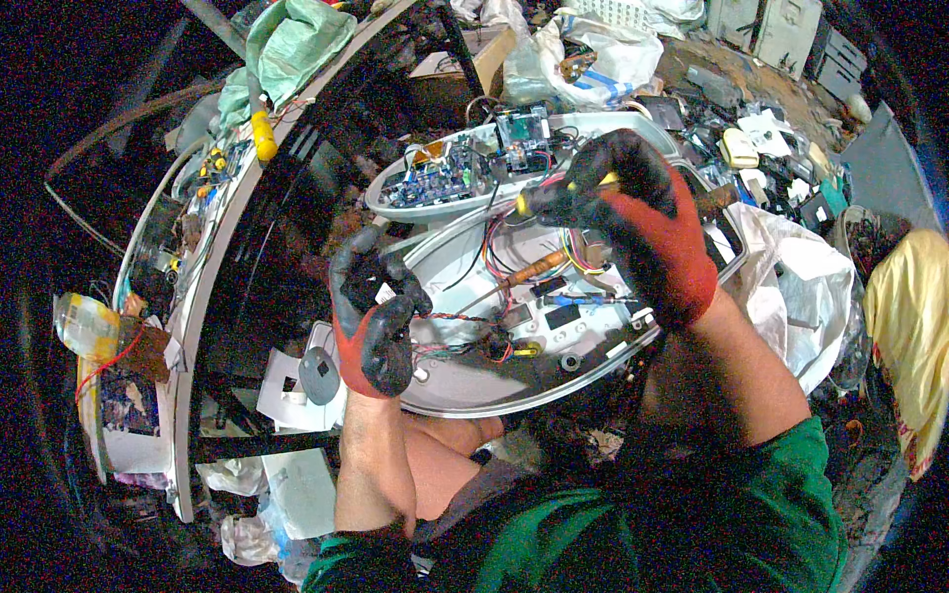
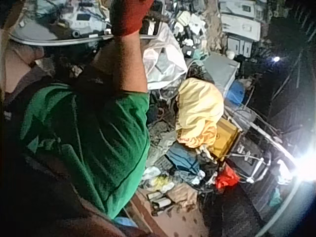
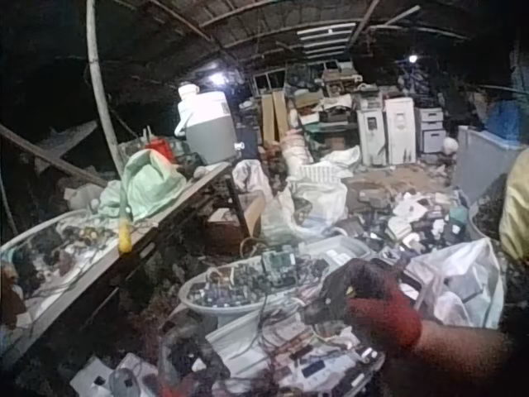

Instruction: The person uses a screwdriver to remove several screws from an electronic component, unplugs a wire harness from a circuit board, and then removes the board from its plastic housing.

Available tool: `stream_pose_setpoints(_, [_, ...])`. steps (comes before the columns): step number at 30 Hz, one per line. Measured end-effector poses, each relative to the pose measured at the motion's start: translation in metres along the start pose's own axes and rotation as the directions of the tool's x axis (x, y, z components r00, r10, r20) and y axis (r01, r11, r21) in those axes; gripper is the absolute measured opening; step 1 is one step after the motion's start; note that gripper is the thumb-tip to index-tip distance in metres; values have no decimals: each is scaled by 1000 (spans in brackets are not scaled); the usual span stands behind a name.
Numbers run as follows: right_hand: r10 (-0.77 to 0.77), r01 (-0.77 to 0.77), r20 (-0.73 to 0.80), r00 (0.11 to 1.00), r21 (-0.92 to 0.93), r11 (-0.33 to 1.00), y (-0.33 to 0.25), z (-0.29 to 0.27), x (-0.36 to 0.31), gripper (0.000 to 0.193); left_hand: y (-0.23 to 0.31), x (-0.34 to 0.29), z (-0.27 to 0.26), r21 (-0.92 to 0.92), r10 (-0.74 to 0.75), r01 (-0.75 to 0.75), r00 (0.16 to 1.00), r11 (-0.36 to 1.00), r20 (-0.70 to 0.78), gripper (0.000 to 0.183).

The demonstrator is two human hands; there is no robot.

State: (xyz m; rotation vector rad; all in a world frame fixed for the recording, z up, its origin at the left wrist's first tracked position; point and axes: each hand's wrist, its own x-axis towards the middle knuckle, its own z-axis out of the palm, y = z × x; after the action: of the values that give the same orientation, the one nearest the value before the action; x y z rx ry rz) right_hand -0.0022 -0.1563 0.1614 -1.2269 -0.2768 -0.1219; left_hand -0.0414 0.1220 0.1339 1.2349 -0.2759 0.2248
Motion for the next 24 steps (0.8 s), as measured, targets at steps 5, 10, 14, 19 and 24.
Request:
stream_pose_setpoints(5, [-69, 68, 1, 998, 98, 993, 0, -16, 13, 12, 1, 1, 2, 157, -94, 85, 994, 984, 49, 49])
stream_pose_setpoints(10, [-240, 202, -63, 969, -359, 911, -2, -9, 13, 18, -10, 2, 2, 750, 108, -201, 979, 630, 172, 36])
stream_pose_setpoints(14, [-339, 344, 95, 936, -460, 818, 12, -6, 5, 33, -14, -5, -5, 848, -345, -115, 879, 518, 330, 33])
stream_pose_setpoints(19, [-322, 350, 147, 935, -531, 772, 15, -1, 6, 35, -19, 0, -10, 712, -387, 176, 911, 680, 145, 36])
stream_pose_setpoints(24, [-125, 168, 116, 985, -555, 815, 7, -1, 5, 30, -6, 7, 4, 178, -400, 378, 909, 908, 112, 56])
